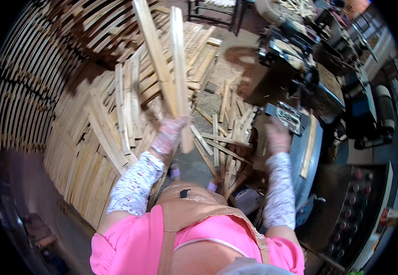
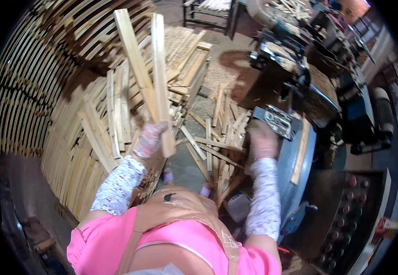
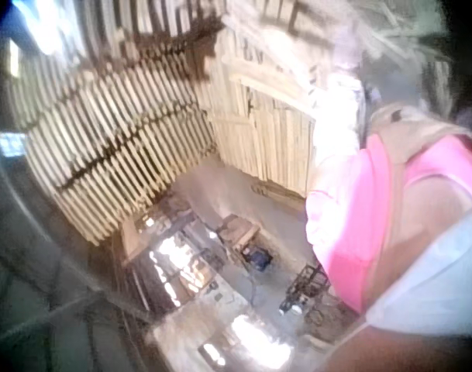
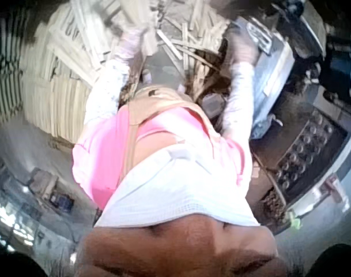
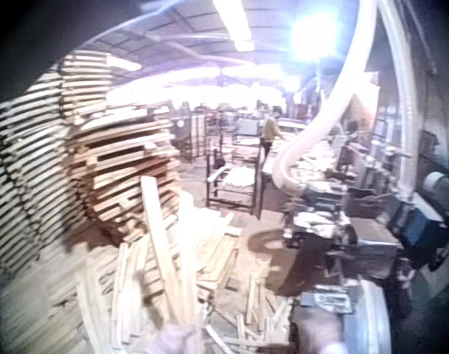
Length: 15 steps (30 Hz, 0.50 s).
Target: The person sorts through a large pile of wooden planks and scraps in a workshop. They pick up individual pieces, inspect them, and place them into a separate pile or onto a machine. The person occasionally moves around the pile to access different sections.
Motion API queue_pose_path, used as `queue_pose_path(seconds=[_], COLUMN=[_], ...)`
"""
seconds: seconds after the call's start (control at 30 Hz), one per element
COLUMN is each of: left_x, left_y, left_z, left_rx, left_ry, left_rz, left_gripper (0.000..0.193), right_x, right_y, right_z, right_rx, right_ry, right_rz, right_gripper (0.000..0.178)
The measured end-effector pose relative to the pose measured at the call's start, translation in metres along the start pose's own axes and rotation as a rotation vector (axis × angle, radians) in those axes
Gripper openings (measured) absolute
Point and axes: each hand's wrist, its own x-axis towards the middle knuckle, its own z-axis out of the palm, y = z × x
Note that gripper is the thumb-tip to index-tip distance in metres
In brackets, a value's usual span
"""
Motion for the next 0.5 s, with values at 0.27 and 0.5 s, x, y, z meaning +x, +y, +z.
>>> queue_pose_path(seconds=[0.27, 0.5], left_x=[-0.052, -0.06], left_y=[-0.051, -0.123], left_z=[0.23, 0.189], left_rx=[0.106, 0.598], left_ry=[-1.048, -1.073], left_rz=[-0.272, -0.128], left_gripper=[0.071, 0.069], right_x=[-0.185, -0.379], right_y=[0.053, 0.118], right_z=[-0.001, -0.075], right_rx=[0.037, -0.722], right_ry=[0.256, 0.529], right_rz=[0.216, 0.579], right_gripper=[0.087, 0.073])
